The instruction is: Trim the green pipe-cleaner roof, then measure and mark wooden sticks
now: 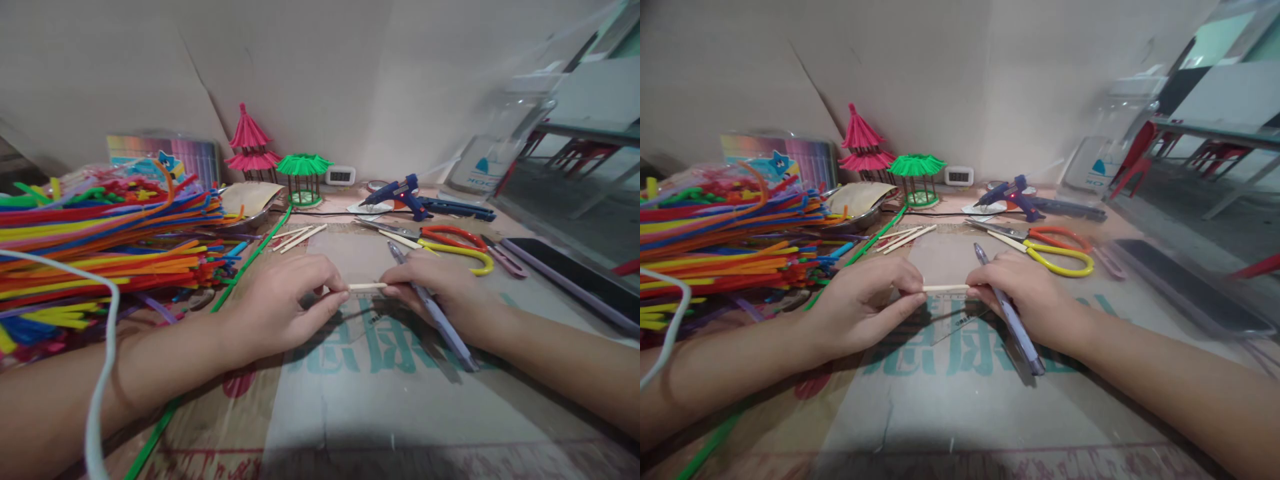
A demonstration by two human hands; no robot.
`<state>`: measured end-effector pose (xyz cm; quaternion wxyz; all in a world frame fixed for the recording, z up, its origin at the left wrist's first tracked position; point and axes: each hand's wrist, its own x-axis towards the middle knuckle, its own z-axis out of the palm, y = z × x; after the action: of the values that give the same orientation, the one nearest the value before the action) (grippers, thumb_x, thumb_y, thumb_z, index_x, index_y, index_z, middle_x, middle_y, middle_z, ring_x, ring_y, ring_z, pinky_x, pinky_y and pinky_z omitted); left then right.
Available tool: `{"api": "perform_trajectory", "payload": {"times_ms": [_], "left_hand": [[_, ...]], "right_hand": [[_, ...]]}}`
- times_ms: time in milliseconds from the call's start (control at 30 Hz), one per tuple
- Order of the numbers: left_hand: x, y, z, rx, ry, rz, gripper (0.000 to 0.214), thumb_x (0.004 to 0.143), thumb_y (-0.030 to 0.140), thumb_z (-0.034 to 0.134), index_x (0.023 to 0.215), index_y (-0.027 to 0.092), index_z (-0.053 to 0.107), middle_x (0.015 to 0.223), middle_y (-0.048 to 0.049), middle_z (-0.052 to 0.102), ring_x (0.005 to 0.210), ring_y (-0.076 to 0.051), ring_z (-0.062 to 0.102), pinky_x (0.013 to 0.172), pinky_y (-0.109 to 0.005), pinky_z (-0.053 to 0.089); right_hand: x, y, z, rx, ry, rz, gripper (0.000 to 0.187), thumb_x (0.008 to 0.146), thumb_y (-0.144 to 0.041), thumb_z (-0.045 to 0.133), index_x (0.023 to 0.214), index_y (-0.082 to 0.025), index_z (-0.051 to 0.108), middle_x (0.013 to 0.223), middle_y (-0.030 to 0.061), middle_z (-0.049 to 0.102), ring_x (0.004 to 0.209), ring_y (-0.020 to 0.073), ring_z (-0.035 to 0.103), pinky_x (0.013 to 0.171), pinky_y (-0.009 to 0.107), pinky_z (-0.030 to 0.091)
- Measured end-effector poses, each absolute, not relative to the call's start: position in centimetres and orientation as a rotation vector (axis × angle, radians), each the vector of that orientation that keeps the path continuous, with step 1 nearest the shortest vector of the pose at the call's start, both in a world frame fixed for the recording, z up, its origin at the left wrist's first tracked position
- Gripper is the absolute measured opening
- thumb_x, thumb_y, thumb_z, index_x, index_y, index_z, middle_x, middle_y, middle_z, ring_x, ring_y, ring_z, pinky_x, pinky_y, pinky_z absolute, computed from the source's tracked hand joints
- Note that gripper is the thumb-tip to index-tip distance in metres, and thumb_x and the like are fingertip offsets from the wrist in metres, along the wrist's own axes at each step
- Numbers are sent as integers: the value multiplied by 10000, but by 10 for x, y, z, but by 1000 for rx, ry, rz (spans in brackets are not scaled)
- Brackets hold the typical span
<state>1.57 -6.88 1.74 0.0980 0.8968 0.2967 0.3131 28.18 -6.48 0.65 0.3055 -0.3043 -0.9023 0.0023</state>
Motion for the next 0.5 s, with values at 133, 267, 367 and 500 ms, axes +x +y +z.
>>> {"api": "perform_trajectory", "payload": {"times_ms": [133,267,367,500], "left_hand": [[16,-66,18,2663,963,842,222,1011,282,447,928,199,635,875,-15,672,815,-160,614,732,-282,443],[16,-63,18,2705,979,826,204,1001,374,514,1030,216,639,929,-6,689,875,-172,623,758,-286,437],[16,-63,18,2750,929,793,196,993,368,536,978,207,645,902,-14,682,848,-172,606,754,-290,425],[16,-64,19,2757,880,827,182,997,328,524,932,198,635,858,-17,664,813,-167,586,740,-291,414]], "right_hand": [[280,-68,11,-865,-2322,-12,134,981,-255,543,911,-233,654,709,23,678,649,183,609,579,295,421],[280,-69,10,-796,-2332,-1,89,969,-218,563,949,-225,649,720,16,680,657,178,605,575,288,413],[280,-70,10,-775,-2333,11,66,961,-208,578,945,-215,641,720,14,676,655,173,596,574,285,412],[280,-71,11,-768,-2335,25,66,962,-220,581,920,-218,631,721,14,675,655,172,591,576,285,416]]}}
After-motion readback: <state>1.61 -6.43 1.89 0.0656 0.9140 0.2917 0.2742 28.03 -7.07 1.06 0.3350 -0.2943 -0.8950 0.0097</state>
